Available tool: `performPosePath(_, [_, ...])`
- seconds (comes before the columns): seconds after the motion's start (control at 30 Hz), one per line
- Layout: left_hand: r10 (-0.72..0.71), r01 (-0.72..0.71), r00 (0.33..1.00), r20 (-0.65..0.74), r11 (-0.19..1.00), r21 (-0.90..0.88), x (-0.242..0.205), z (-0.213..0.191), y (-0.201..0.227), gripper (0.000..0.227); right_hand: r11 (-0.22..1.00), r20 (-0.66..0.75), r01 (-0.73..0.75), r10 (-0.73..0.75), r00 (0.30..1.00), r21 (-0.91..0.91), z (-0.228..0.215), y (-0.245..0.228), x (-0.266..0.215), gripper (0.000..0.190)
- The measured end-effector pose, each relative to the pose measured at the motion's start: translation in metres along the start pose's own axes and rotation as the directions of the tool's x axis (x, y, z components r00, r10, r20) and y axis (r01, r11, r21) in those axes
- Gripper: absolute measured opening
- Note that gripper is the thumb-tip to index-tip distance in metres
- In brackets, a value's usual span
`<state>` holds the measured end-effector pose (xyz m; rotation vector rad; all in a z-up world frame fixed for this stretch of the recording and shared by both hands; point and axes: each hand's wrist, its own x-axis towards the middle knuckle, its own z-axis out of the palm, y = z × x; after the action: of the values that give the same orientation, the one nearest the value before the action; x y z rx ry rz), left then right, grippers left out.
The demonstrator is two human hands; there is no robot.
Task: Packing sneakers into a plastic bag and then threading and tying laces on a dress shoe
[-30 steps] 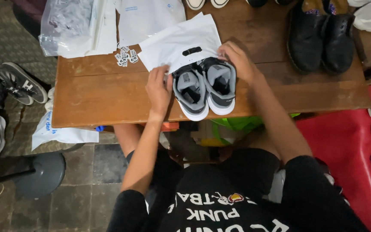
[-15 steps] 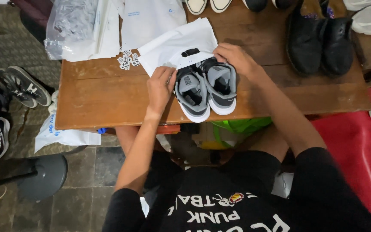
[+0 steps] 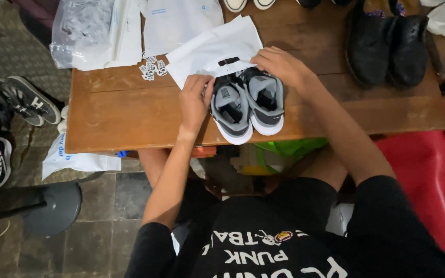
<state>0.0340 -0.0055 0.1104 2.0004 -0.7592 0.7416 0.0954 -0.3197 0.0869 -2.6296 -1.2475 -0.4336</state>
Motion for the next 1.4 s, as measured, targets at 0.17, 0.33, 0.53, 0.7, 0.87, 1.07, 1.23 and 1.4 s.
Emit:
performPosePath(0.17, [0.056, -0.054, 0.998, 0.025, 0.997, -0.057, 0.0, -0.007, 0.001, 0.01, 0.992, -0.095, 0.006, 0.006, 0.995, 0.129, -0.012, -0.013, 0.003, 0.022])
performPosePath(0.33, [0.042, -0.036, 0.998, 0.053, 0.994, -0.106, -0.016, -0.014, -0.001, 0.008, 0.85, -0.147, -0.111, 0.215, 0.966, 0.515, -0.036, -0.043, -0.001, 0.02])
performPosePath(0.53, [-0.396, 0.404, 0.911, -0.115, 0.914, 0.049, -0.076, 0.006, -0.025, 0.032, 0.868, -0.39, -0.3, 0.454, 0.801, 0.395, -0.111, -0.14, -0.001, 0.017])
performPosePath(0.7, [-0.474, 0.471, 0.881, -0.009, 0.874, 0.122, -0.08, 0.012, -0.007, 0.064, 0.79, 0.439, -0.614, 0.557, 0.705, -0.016, -0.121, -0.235, 0.014, 0.073])
performPosePath(0.87, [-0.493, 0.499, 0.865, -0.092, 0.864, 0.069, -0.08, 0.024, -0.009, 0.052, 0.762, 0.404, -0.637, 0.621, 0.672, -0.113, -0.04, -0.197, 0.019, 0.059])
performPosePath(1.07, [-0.61, 0.629, 0.751, -0.252, 0.777, -0.006, -0.066, 0.043, -0.013, 0.013, 0.777, 0.152, -0.628, 0.627, 0.765, -0.045, -0.025, -0.189, 0.008, 0.049])
performPosePath(1.23, [-0.716, 0.703, 0.636, -0.288, 0.691, -0.167, -0.056, 0.058, -0.029, 0.018, 0.746, 0.11, -0.666, 0.663, 0.74, -0.009, -0.063, -0.196, 0.018, 0.05])
performPosePath(1.4, [-0.777, 0.712, 0.584, -0.234, 0.629, -0.313, -0.065, 0.081, -0.06, 0.008, 0.726, 0.106, -0.684, 0.677, 0.728, 0.063, -0.087, -0.196, 0.021, 0.057])
